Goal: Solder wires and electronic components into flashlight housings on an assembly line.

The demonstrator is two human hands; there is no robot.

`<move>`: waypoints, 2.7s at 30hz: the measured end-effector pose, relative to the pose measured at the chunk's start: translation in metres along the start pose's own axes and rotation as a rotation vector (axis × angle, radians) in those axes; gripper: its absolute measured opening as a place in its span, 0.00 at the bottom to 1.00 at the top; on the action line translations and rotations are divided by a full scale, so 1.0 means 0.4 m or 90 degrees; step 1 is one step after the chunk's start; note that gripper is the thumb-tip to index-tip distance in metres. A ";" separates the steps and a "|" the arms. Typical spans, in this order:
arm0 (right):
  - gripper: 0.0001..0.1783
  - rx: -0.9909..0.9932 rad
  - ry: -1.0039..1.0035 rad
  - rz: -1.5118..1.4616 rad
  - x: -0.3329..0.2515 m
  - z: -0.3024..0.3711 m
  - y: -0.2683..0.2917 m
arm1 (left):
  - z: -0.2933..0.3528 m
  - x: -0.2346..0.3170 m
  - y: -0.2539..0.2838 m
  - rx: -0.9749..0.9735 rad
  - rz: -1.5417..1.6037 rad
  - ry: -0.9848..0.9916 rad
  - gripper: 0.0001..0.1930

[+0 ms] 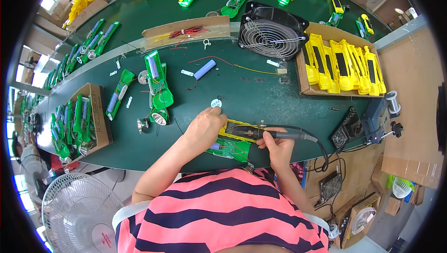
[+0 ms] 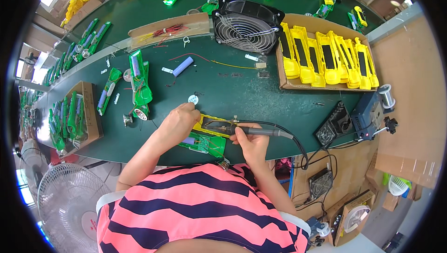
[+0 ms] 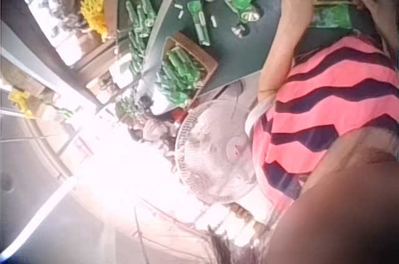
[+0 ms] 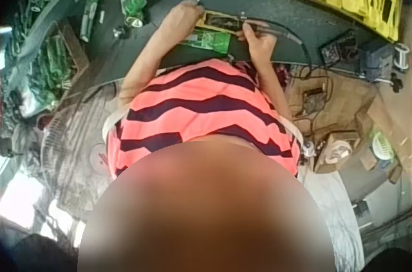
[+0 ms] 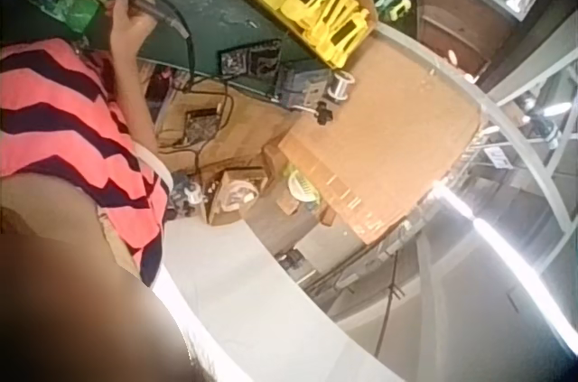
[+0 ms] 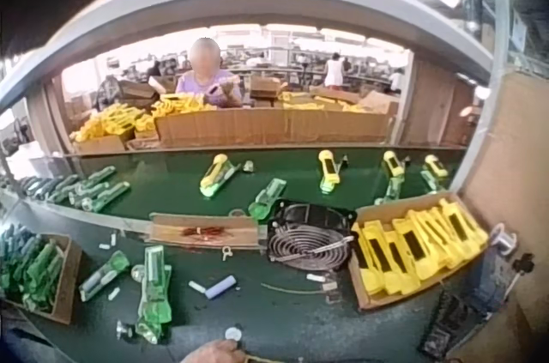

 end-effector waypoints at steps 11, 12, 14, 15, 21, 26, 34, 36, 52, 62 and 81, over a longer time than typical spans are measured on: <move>0.07 -0.033 -0.018 -0.087 -0.010 -0.001 0.020 | -0.003 0.005 0.003 -0.015 0.018 0.003 0.06; 0.08 -0.026 0.013 -0.079 -0.013 0.003 0.022 | -0.003 0.005 0.002 -0.019 0.017 0.005 0.06; 0.10 0.016 0.059 -0.061 -0.019 0.013 0.030 | -0.001 0.004 0.001 -0.021 0.013 0.006 0.06; 0.11 -0.016 0.170 -0.044 -0.036 0.021 0.034 | -0.001 0.004 0.000 -0.022 0.012 0.007 0.06; 0.10 -0.065 0.460 0.288 -0.089 0.034 0.079 | 0.002 0.010 0.004 0.010 0.022 -0.016 0.05; 0.25 -0.102 0.515 0.356 -0.082 0.023 0.085 | 0.011 0.010 0.008 0.043 -0.008 -0.057 0.04; 0.27 -0.115 0.506 0.460 -0.063 0.034 0.108 | 0.007 0.023 0.026 0.043 -0.082 -0.044 0.04; 0.28 -0.096 0.497 0.460 -0.060 0.032 0.110 | 0.009 0.040 0.047 0.038 -0.116 -0.043 0.05; 0.26 -0.101 0.445 0.438 -0.042 -0.008 0.094 | 0.072 0.124 -0.031 0.202 0.132 -0.135 0.05; 0.22 -0.212 0.522 0.343 -0.078 -0.025 0.044 | 0.027 0.098 -0.051 0.171 0.006 0.030 0.04; 0.08 -0.159 0.162 0.087 -0.069 -0.050 0.075 | 0.007 0.089 -0.038 0.083 0.020 0.031 0.04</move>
Point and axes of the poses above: each hand's wrist, its own z-axis away from the middle knuckle, its own y-axis out of the back of the hand, x = y × z, the point moved 3 cm from there along -z, towards the middle knuckle, and after that the axes turned 12 degrees about x, right-handed, at the moved point
